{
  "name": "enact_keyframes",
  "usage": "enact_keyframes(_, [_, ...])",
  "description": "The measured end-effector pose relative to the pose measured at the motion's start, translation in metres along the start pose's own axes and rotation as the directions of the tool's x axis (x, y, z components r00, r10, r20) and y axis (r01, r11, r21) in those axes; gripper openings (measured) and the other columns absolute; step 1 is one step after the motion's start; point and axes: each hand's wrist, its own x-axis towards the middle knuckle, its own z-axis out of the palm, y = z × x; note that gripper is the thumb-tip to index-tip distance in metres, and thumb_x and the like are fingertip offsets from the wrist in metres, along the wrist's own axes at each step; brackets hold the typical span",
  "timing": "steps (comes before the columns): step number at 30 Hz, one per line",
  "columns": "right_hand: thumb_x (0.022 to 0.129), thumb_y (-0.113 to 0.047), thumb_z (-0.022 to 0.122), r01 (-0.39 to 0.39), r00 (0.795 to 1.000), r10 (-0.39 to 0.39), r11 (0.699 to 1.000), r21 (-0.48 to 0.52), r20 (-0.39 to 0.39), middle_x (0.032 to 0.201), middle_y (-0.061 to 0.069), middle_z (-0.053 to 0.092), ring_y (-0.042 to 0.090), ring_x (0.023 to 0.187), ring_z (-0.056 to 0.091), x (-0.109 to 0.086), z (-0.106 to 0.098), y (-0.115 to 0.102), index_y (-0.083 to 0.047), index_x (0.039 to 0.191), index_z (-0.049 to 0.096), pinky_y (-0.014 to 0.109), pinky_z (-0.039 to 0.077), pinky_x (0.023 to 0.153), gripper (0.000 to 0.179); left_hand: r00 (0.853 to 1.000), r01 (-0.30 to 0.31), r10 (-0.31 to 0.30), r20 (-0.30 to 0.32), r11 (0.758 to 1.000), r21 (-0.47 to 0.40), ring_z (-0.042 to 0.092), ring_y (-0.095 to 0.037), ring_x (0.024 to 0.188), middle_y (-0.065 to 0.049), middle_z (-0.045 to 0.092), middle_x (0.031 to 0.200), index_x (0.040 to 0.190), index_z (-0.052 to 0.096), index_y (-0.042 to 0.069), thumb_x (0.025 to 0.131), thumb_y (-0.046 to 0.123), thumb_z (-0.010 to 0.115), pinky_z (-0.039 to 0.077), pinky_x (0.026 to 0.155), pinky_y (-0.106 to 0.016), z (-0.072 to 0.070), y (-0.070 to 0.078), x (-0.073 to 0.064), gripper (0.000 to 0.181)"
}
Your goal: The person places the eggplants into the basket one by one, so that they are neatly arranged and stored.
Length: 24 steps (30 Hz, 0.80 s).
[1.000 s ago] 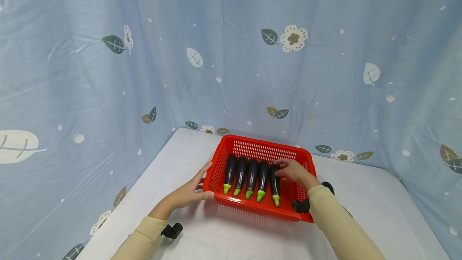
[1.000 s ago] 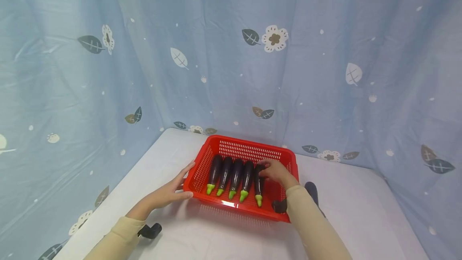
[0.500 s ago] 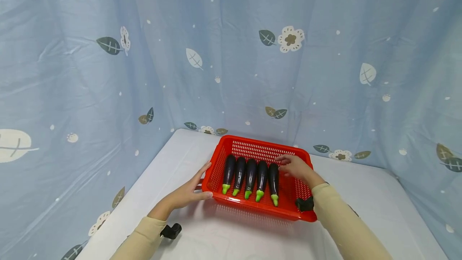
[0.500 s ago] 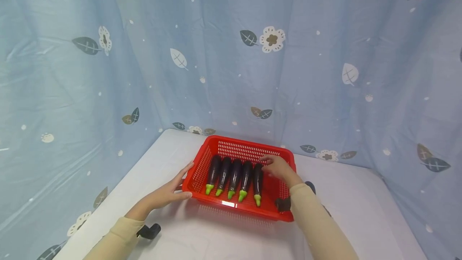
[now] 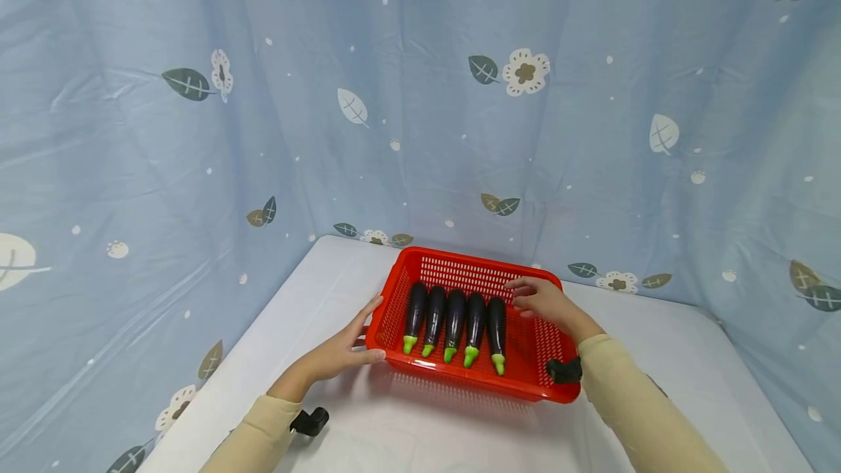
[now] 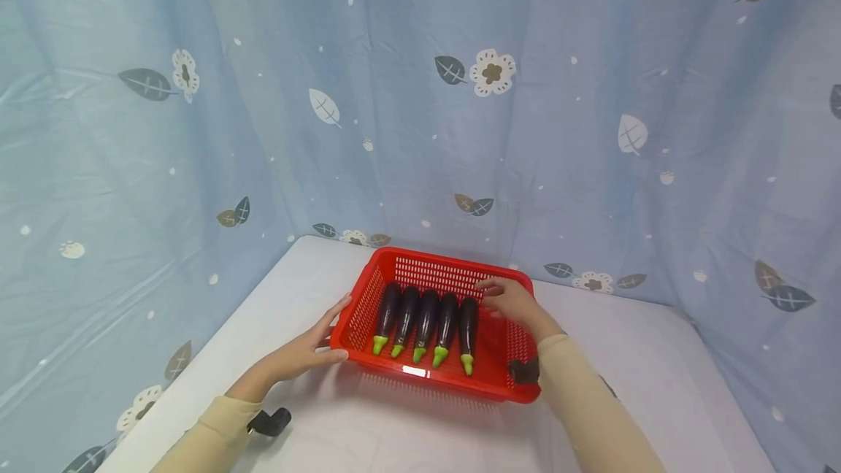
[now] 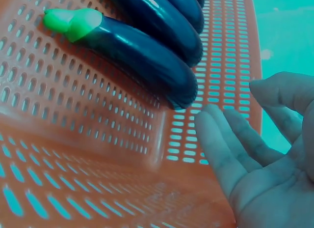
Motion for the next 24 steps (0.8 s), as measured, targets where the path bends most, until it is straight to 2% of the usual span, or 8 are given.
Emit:
enact_keyframes(4, [0.101,-0.007,0.056,0.026,0.999,-0.026,0.999,0.024,0.022,0.138,0.033,0.053,0.042,0.115,0.063,-0.002,-0.005,0.001,0.005,0.141,0.053,0.047,0.057,0.09,0.042,1.0,-0.001,0.001,-0.003,1.0,-0.004,0.045,-0.04,0.137,-0.011,0.006,0.17,0.165,0.004,0.026,0.093,0.033,0.074,0.042,0.109,-0.053,0.0,0.0,0.0,0.101])
enact_keyframes(12, [0.103,-0.012,0.058,0.065,0.998,-0.065,0.996,0.06,0.009,0.137,0.034,0.051,0.04,0.113,0.064,-0.01,-0.016,0.002,0.006,0.144,0.049,0.05,0.057,0.09,0.046,1.0,0.002,-0.002,-0.007,1.0,-0.002,0.046,-0.04,0.137,-0.009,0.006,0.17,0.165,0.005,0.027,0.092,0.033,0.074,0.043,0.109,-0.052,0.001,-0.002,0.001,0.101])
enact_keyframes(15, [0.103,-0.014,0.058,0.051,0.999,-0.051,0.996,0.067,-0.005,0.139,0.033,0.05,0.042,0.114,0.064,-0.012,-0.019,0.003,0.004,0.145,0.049,0.052,0.055,0.093,0.047,1.0,0.0,0.0,-0.004,1.0,-0.001,0.046,-0.04,0.137,-0.009,0.006,0.17,0.165,0.004,0.026,0.093,0.033,0.074,0.043,0.109,-0.052,0.0,-0.001,0.001,0.101])
enact_keyframes(24, [0.104,-0.014,0.056,0.048,0.998,-0.047,0.997,0.06,-0.033,0.142,0.031,0.05,0.041,0.114,0.064,-0.014,-0.029,0.006,0.001,0.146,0.049,0.045,0.058,0.09,0.045,1.0,-0.005,0.005,-0.002,1.0,-0.001,0.047,-0.039,0.136,-0.009,0.006,0.17,0.165,0.004,0.024,0.093,0.033,0.073,0.043,0.109,-0.053,0.0,0.002,0.0,0.1])
